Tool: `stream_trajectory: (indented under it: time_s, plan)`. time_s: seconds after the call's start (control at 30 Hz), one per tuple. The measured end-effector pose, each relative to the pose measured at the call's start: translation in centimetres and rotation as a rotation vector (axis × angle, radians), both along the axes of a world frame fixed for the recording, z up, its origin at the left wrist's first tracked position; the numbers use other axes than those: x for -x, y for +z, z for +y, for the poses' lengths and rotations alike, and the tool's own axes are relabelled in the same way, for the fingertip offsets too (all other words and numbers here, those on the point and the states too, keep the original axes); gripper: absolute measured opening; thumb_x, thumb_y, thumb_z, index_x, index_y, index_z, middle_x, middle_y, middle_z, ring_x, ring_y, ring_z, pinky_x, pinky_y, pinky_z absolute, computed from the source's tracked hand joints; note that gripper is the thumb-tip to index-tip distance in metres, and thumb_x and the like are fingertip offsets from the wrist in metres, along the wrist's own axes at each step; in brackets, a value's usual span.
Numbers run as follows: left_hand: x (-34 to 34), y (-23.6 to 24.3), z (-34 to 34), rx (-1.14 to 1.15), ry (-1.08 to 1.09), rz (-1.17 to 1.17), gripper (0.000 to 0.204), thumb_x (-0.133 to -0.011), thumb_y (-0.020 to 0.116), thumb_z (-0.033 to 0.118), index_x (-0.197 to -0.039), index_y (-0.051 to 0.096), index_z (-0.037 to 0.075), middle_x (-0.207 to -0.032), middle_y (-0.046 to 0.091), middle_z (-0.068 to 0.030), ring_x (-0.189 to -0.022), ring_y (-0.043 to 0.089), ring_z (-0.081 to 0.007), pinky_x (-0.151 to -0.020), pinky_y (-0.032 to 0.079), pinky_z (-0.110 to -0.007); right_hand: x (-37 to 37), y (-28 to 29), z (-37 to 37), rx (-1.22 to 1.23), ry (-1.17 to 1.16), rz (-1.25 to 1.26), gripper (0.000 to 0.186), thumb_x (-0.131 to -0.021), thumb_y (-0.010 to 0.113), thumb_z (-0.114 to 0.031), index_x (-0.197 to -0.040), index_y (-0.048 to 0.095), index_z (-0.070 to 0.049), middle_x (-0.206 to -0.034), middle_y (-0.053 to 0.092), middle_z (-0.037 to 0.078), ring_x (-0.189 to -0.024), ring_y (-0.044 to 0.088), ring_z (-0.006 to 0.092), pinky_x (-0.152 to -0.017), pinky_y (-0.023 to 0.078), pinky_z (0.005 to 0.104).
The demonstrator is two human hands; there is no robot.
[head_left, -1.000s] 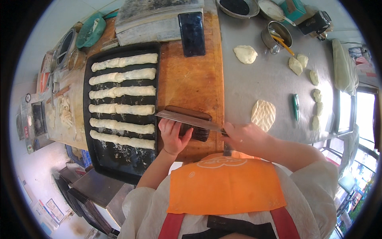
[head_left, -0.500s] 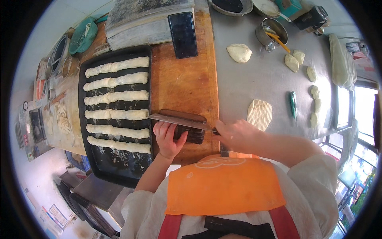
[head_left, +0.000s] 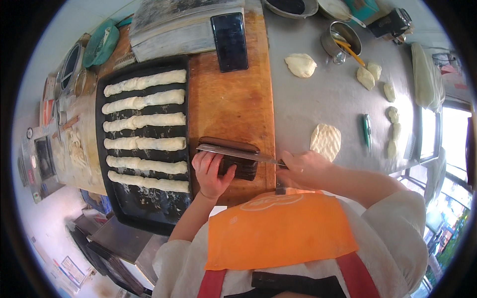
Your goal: The person flattens pieces of dough by hand, applies a filling using a scraper, rolls the dough into cylindrical shapes, and places them onto a baking tray.
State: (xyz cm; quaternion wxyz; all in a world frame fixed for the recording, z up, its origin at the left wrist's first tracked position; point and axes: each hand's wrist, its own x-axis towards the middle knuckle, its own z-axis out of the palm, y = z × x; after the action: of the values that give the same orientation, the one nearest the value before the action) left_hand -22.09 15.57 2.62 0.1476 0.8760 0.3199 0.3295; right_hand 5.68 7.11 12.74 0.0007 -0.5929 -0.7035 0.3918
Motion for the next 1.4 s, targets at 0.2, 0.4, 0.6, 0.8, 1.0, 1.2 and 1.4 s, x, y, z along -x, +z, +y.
stream_trajectory:
  time_s: [0.2,0.4,0.6,0.8,1.0,1.2,1.4]
  plan:
    - [0.0,0.0,0.3,-0.007,-0.003,-0.02,0.046,-0.079,0.08,0.031,-0.114,0.066,0.004,-0.119,0.061,-0.0129,-0.109,0.057,-0.0357,-0.095,0.044,-0.05,-0.4,-1.2,-1.0,0.0,0.002,0.021,0.039,-0.101,0.059,-0.037,-0.098,0.049,0.0,-0.067,0.062,0.017,-0.063,0.066,0.0379,-0.055,0.054,0.046]
    - [0.0,-0.1,0.3,0.015,0.003,-0.013,0.047,-0.077,0.081,0.03,-0.113,0.066,0.003,-0.12,0.061,-0.013,-0.11,0.057,-0.0361,-0.096,0.044,-0.05,0.2,-2.5,-0.9,-0.096,0.006,0.007,0.039,-0.102,0.057,-0.037,-0.1,0.048,0.001,-0.071,0.064,0.017,-0.065,0.067,0.0392,-0.058,0.054,0.0478]
    - [0.1,-0.1,0.6,0.0,0.008,-0.018,0.047,-0.076,0.083,0.028,-0.111,0.066,0.003,-0.121,0.061,-0.0127,-0.111,0.057,-0.0361,-0.096,0.044,-0.05,0.3,-2.5,-0.9,-0.031,0.009,0.023,0.04,-0.102,0.056,-0.038,-0.101,0.047,0.001,-0.075,0.065,0.019,-0.071,0.068,0.0393,-0.061,0.055,0.0469]
    - [-0.1,0.2,0.4,0.029,0.003,-0.026,0.044,-0.078,0.082,0.026,-0.111,0.066,0.002,-0.121,0.061,-0.0133,-0.112,0.057,-0.0364,-0.097,0.044,-0.049,1.1,-2.7,-0.2,0.032,-0.044,-0.044,0.038,-0.104,0.052,-0.037,-0.103,0.046,0.001,-0.078,0.067,0.02,-0.078,0.069,0.0394,-0.065,0.056,0.0458]
    - [-0.2,2.7,2.0,0.178,-0.01,-0.17,0.025,-0.08,0.076,0.005,-0.104,0.069,0.002,-0.115,0.064,-0.0146,-0.104,0.061,-0.0345,-0.09,0.051,-0.041,1.1,-2.8,-0.7,0.048,-0.072,-0.049,0.04,-0.103,0.055,-0.038,-0.107,0.048,0.001,-0.081,0.068,0.021,-0.082,0.07,0.0416,-0.07,0.056,0.0488]
    - [-2.6,4.3,7.7,0.434,0.101,0.244,0.049,-0.085,0.071,0.007,-0.131,0.059,0.001,-0.132,0.062,-0.0216,-0.12,0.06,-0.0384,-0.101,0.05,-0.045,-4.3,-0.4,-5.2,0.013,-0.22,-0.068,0.044,-0.1,0.056,-0.047,-0.114,0.054,-0.006,-0.076,0.068,0.021,-0.075,0.068,0.0435,-0.065,0.055,0.051]
    - [-4.8,6.3,11.5,0.398,-0.106,0.65,0.02,-0.077,0.08,0.022,-0.089,0.075,0.007,-0.093,0.072,-0.0151,-0.093,0.068,-0.0381,-0.084,0.053,-0.047,-5.1,-6.6,1.2,-0.305,-0.38,-0.053,0.033,-0.097,0.06,-0.037,-0.111,0.064,-0.007,-0.103,0.071,0.018,-0.094,0.067,0.0404,-0.079,0.055,0.0485]
